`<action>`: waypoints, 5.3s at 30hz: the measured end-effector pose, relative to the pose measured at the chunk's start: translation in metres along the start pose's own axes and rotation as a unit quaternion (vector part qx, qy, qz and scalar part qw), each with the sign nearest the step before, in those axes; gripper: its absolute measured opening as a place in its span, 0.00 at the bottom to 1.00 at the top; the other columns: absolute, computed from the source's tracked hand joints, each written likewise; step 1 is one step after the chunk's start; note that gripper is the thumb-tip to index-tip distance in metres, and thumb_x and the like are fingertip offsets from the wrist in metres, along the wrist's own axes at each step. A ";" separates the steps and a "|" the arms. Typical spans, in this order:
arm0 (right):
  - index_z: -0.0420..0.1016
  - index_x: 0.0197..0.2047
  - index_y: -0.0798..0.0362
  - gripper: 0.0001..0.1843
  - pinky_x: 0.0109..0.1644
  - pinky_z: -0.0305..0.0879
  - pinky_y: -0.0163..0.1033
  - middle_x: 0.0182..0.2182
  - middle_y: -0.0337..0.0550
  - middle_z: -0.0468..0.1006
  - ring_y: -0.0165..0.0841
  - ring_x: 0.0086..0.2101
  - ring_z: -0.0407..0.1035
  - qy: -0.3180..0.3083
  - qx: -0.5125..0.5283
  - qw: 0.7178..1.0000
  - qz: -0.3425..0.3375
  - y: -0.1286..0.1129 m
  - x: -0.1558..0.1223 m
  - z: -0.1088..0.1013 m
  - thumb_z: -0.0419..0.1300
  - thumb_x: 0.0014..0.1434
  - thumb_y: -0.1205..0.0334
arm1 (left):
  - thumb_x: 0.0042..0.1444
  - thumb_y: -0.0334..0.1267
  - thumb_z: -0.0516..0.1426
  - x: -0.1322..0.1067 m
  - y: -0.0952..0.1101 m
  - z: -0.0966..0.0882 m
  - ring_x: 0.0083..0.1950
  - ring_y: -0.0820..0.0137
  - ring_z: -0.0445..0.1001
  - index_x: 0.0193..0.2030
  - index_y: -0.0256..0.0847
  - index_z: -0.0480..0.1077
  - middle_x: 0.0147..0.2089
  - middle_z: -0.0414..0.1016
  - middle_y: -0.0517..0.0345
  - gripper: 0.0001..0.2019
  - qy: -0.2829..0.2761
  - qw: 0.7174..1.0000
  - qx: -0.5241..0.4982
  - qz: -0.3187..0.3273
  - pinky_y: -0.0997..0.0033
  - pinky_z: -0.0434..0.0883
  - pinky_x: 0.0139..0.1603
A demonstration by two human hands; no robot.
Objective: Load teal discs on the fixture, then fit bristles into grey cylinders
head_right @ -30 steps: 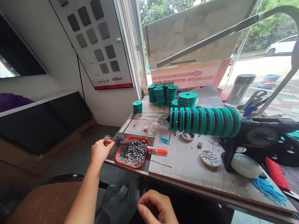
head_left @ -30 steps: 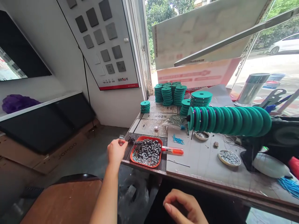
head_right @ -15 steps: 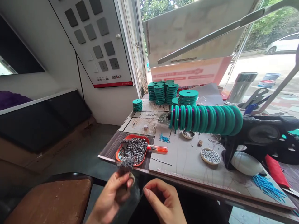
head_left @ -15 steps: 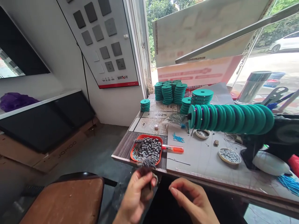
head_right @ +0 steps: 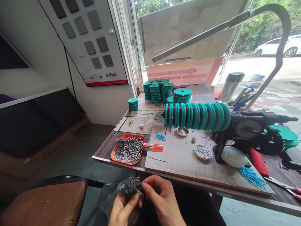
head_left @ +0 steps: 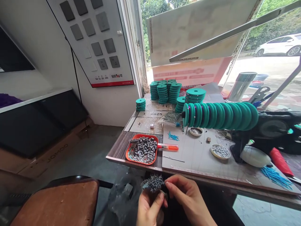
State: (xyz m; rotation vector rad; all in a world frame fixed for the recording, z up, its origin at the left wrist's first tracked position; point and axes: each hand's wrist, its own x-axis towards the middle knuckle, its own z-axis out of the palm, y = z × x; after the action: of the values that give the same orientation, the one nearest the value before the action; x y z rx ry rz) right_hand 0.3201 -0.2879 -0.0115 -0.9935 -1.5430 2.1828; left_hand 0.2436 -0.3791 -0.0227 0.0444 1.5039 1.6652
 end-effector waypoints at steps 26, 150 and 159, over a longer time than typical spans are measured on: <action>0.72 0.26 0.56 0.16 0.29 0.43 0.18 0.18 0.36 0.62 0.10 0.23 0.52 0.127 -0.398 0.760 -0.498 0.034 0.009 -0.009 0.46 0.58 0.68 | 0.29 0.45 0.66 0.003 -0.004 0.003 0.21 0.86 0.64 0.25 0.34 0.66 0.17 0.64 0.66 0.20 0.102 0.992 -0.028 0.062 0.87 0.62 0.28; 0.63 0.31 0.66 0.22 0.33 0.49 0.13 0.30 0.40 0.65 0.10 0.29 0.52 -0.104 -0.183 0.977 -0.036 0.012 -0.004 -0.006 0.49 0.52 0.50 | 0.30 0.36 0.67 0.019 0.005 -0.007 0.10 0.90 0.48 0.31 0.40 0.60 0.14 0.60 0.73 0.22 -0.099 0.944 -0.202 -0.241 0.88 0.37 0.16; 0.60 0.30 0.65 0.19 0.33 0.49 0.13 0.28 0.38 0.62 0.09 0.29 0.52 -0.122 -0.210 0.970 -0.029 0.017 0.002 -0.008 0.50 0.53 0.53 | 0.34 0.36 0.65 0.019 0.003 -0.008 0.11 0.92 0.46 0.32 0.37 0.62 0.15 0.61 0.72 0.19 -0.087 0.950 -0.188 -0.233 0.88 0.35 0.18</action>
State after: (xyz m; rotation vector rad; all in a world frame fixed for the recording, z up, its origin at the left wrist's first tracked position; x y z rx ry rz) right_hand 0.3262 -0.2873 -0.0289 -0.7944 -2.1830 2.0409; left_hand 0.2255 -0.3737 -0.0316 -0.3376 0.9513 1.4838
